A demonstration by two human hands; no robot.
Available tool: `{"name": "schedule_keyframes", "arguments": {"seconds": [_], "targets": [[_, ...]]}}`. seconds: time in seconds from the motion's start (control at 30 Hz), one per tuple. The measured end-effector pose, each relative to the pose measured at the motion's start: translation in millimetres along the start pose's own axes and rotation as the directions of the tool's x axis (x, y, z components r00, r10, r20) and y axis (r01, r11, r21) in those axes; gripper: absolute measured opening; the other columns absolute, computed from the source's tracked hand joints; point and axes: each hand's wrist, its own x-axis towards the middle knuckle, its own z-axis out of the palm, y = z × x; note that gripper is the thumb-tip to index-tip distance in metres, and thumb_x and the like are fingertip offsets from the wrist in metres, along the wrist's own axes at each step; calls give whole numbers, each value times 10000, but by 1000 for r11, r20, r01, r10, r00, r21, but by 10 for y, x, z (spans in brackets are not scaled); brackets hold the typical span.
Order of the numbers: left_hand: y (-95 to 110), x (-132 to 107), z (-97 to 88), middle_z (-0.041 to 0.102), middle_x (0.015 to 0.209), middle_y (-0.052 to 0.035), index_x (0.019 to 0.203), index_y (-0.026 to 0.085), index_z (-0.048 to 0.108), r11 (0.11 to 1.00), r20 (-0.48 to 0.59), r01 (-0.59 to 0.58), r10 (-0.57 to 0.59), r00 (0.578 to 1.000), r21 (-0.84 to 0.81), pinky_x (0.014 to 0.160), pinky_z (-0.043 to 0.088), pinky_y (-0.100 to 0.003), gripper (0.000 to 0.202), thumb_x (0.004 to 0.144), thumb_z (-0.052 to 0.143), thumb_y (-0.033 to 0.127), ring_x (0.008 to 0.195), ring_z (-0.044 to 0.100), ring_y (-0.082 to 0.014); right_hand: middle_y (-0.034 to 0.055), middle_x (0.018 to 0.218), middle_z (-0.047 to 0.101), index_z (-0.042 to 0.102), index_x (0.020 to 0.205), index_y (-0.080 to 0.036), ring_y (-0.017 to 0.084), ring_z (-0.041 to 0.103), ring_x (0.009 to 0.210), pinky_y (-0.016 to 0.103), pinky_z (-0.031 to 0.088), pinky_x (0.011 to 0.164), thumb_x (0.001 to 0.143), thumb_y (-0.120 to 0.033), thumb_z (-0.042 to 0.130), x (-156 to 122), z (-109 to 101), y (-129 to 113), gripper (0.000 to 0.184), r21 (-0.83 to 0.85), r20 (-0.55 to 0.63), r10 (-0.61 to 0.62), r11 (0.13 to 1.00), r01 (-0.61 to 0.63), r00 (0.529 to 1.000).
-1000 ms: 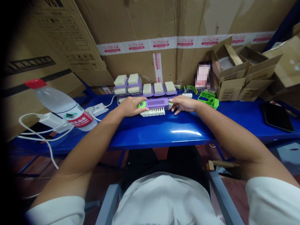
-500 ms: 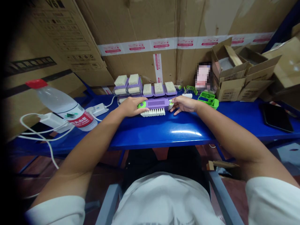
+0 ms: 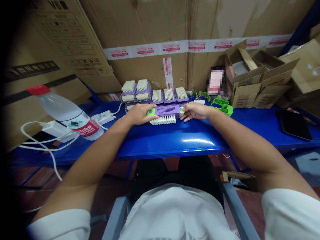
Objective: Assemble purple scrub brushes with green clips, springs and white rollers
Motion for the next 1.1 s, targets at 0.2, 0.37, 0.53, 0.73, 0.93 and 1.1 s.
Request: {"name": "schedule_keyframes", "arguments": {"seconds": [0.2,0.37,0.53,0.73,0.93,1.1], "targets": [[1,0,-4,855,1466,-201,1594,174,747,1000,-1,1,-1,1000,-3,1163,659,-523,682,1105,709,649,1358,838,-410,126,917,899,770,1023,-207,256,885,889,331,752,806,815,-201,788,26,11,21,209,-3,-8,-8,1000,8,1000],[12,-7,-21,844,1497,-196,1604,174,738,1000,-1,6,-6,1000,-5,1186,645,-495,690,1113,701,657,1393,824,-398,135,951,916,777,958,-219,267,890,913,343,756,818,834,-249,793,28,-12,20,128,1,-32,-11,1000,11,999],[3,-1,-6,846,1496,-194,1591,178,749,1000,-13,-7,7,1000,-1,1179,650,-502,702,1099,706,677,1385,828,-403,136,946,912,785,978,-197,263,891,906,336,753,832,790,-184,800,10,15,8,190,-6,-17,-36,999,35,999],[-19,-2,4,863,1465,-174,1587,193,752,1000,-24,-10,10,1000,-1,1147,663,-491,706,1099,680,698,1346,843,-395,113,920,901,785,990,-226,279,884,948,396,758,900,838,-238,803,27,-9,19,155,-42,-32,-33,999,31,999],[5,-1,-6,854,1476,-198,1601,169,745,1000,-17,3,-3,1000,1,1151,665,-517,700,1102,704,658,1362,837,-417,118,969,915,787,959,-215,254,880,919,344,744,872,815,-221,813,2,18,0,147,-38,-42,-52,998,51,998],[-10,-4,-10,856,1475,-195,1599,167,744,1000,-25,-9,9,1000,-4,1148,663,-513,689,1107,701,647,1352,841,-408,137,972,916,803,987,-200,257,887,914,341,748,856,838,-192,772,4,21,2,152,-29,-31,-56,998,55,998]]}}
